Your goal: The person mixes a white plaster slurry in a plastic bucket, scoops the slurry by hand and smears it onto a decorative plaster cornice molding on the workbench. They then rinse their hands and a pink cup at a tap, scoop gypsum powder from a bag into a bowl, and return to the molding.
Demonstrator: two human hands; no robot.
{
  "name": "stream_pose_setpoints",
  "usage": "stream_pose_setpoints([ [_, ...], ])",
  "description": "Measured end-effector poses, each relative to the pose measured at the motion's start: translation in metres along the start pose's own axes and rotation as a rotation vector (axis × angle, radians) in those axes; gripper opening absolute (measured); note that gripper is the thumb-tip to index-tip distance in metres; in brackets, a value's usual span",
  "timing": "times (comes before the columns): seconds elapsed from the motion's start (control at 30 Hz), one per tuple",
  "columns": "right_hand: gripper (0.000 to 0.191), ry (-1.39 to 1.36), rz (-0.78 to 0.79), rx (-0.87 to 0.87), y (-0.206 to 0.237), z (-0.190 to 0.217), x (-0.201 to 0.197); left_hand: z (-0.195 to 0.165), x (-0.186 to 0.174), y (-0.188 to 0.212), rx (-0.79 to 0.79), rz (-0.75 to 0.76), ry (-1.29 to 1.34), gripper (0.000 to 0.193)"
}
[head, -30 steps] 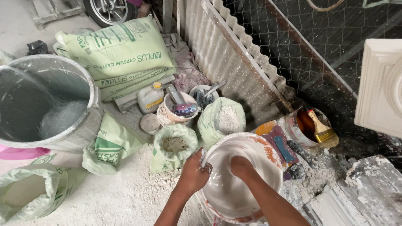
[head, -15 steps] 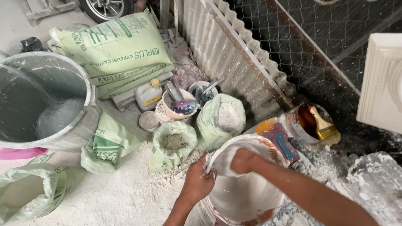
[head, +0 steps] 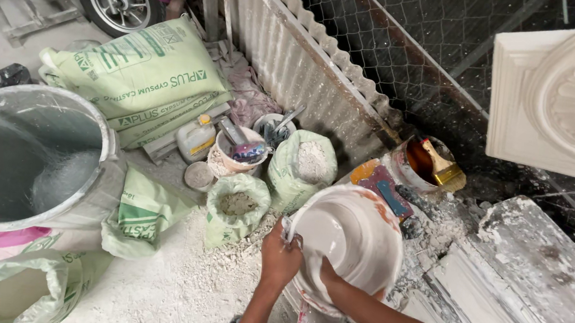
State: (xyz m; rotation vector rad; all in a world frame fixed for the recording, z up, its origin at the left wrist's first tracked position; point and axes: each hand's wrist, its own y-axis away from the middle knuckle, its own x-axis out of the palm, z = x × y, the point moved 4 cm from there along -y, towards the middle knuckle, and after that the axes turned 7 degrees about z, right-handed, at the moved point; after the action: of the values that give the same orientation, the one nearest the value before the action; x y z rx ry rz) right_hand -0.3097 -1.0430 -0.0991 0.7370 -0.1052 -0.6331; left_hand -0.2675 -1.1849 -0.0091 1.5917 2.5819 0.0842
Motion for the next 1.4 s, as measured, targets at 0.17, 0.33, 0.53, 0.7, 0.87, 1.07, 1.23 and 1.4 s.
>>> stream_pose_setpoints([
  [0.17, 0.027, -0.188, -0.275, -0.201, -0.016, 0.050, -0.031, -0.004, -0.017, -0.012, 0.045, -0.006, -0.010, 0.042],
  [0.33, 0.028, -0.129, -0.457, -0.307, -0.007, 0.092, -0.066, 0.001, -0.030, -0.022, -0.114, 0.066, 0.175, 0.037],
  [0.53, 0.030, 0.205, -0.486, -0.302, 0.009, 0.131, -0.074, -0.004, -0.038, -0.025, -0.087, 0.077, 0.130, 0.035],
  [0.7, 0.070, 0.592, -0.570, -0.253, -0.029, 0.138, -0.044, -0.003, -0.035, -0.027, -0.069, 0.093, 0.195, 0.038],
  [0.87, 0.048, 0.353, -0.296, -0.304, -0.034, 0.088, -0.010, 0.003, -0.038, -0.029, -0.032, 0.082, 0.108, 0.030],
  [1.07, 0.040, 1.285, 0.353, -0.083, 0.017, 0.042, -0.063, 0.012, -0.034, -0.031, -0.008, 0.028, 0.103, 0.034],
  [1.23, 0.044, 1.720, 0.113, -0.302, 0.002, 0.073, -0.132, 0.015, -0.033, -0.032, -0.009, 0.022, 0.144, 0.034],
  [1.4, 0.067, 1.446, 0.450, 0.297, 0.017, 0.040, -0.122, 0.019, -0.033, -0.029, -0.001, -0.035, 0.188, 0.033],
])
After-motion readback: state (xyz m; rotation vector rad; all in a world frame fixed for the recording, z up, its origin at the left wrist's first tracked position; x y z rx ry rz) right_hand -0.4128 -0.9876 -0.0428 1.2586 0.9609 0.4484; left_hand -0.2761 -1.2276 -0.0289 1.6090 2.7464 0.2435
